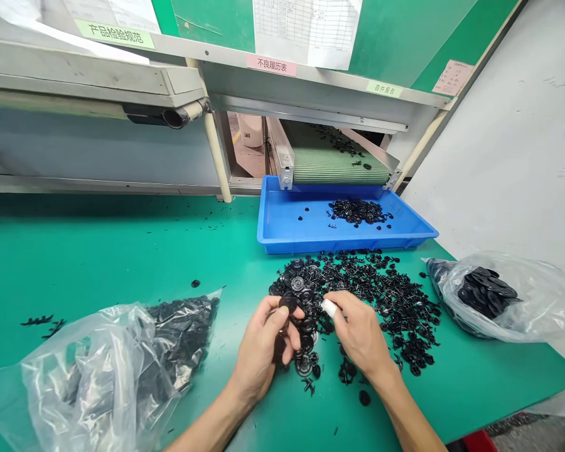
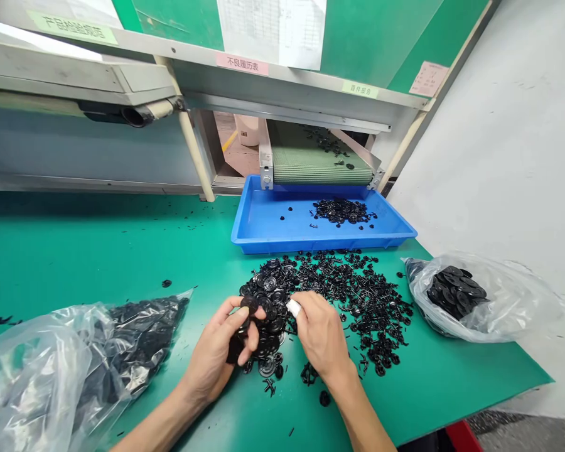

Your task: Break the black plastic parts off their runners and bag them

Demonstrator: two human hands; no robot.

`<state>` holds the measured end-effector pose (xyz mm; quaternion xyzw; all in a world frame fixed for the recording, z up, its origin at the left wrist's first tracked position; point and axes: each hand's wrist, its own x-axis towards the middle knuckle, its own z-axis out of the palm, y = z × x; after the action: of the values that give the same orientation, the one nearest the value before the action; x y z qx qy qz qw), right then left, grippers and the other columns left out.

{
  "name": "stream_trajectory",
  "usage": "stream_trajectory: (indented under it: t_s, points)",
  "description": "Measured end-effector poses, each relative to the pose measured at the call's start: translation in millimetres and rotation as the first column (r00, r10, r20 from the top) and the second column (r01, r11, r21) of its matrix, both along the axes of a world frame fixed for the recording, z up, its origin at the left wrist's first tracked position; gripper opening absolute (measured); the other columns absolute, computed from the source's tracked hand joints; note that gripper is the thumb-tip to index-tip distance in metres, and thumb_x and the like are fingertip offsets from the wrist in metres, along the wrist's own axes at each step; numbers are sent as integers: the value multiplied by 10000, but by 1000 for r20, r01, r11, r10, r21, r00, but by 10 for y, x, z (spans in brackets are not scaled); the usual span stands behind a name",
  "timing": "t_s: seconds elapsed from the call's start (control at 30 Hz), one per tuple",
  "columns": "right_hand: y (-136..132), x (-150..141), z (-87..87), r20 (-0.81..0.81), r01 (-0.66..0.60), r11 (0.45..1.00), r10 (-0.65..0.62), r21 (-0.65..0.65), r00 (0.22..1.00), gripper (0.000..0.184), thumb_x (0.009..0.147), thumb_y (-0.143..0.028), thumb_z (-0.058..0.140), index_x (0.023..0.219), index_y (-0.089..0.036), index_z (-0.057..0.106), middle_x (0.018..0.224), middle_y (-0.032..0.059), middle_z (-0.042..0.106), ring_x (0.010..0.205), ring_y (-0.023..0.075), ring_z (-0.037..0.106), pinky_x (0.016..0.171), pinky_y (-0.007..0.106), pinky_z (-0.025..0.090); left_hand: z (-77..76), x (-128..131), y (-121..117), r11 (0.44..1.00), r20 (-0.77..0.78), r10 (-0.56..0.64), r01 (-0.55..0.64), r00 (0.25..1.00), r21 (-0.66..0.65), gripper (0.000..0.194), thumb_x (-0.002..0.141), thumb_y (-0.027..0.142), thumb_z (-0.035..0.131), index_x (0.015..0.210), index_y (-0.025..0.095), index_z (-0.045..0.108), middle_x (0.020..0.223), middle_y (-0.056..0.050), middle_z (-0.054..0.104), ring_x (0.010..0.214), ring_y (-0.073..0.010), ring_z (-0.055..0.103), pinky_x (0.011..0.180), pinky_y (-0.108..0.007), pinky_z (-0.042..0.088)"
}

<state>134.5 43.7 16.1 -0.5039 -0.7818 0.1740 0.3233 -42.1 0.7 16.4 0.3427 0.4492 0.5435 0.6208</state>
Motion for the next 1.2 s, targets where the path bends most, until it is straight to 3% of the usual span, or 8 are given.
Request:
stream_trajectory:
  t_s: [0.1,0.3,0.57,0.67,0.8,0.93,1.03,1.2]
  points:
    - [232,-123,23,83,-55,998,52,27,995,341,897,-92,381,1108,-209,623,1055,63,639,933,195,603,819,297,451,28,-63,42,998,95,57,-60,994,30,151,921,347,509,890,200,531,574,38,616,371,-42,418,402,-150,333]
    - [598,-468,127,296,-76,987,116,-144,948,318,826,-64,481,1055,-200,656,969,73,592,881,211,591,764,298,430,59,-145,121,990,342,127,-138,931,10,180,843,275,612,1009,219,574,791,17,606,446,-47,439,327,-124,322]
    - [590,-317,17,56,-92,980,103,-178,993,140,791,-125,517,841,-184,634,773,1,584,687,140,560,666,255,439,35,-199,108,995,463,100,-79,880,-65,250,830,413,628,765,180,567,867,-21,615,583,-91,539,347,-139,385]
    - [498,-248,-17,-189,-123,951,70,-285,979,291,804,-179,492,1065,-175,619,779,1,602,642,130,597,607,246,485,21,-134,91,997,330,44,-21,943,-72,258,813,391,663,737,172,552,767,-3,620,528,-69,508,363,-130,360]
    - [254,-230,7,-638,-321,830,-53,-456,768,291,755,-267,584,1017,-172,667,788,14,642,680,147,636,633,272,530,-1,19,52,996,-45,-66,63,997,-69,225,834,388,634,903,188,557,512,74,524,369,-51,376,358,-146,281]
    - [-18,-252,11,-623,-256,856,-94,-448,777,250,789,-273,570,985,-168,683,814,26,668,642,130,619,607,253,523,-22,137,-12,994,-323,-98,107,941,9,276,872,458,546,990,209,557,483,84,478,394,-101,388,390,-192,310]
    - [-155,-271,-4,-529,-174,901,-70,-397,846,242,829,-269,541,1007,-179,679,867,32,664,619,123,599,573,243,506,-28,177,-58,993,-462,10,46,887,110,190,871,400,557,860,216,603,557,46,528,485,-131,440,470,-221,343]
    - [-233,-311,7,-483,-33,965,-101,-262,870,131,820,-222,564,778,-189,684,760,15,648,697,145,575,622,233,472,-27,217,-98,961,-566,121,47,815,274,108,860,274,569,796,236,647,698,-3,626,645,-188,525,612,-258,384]
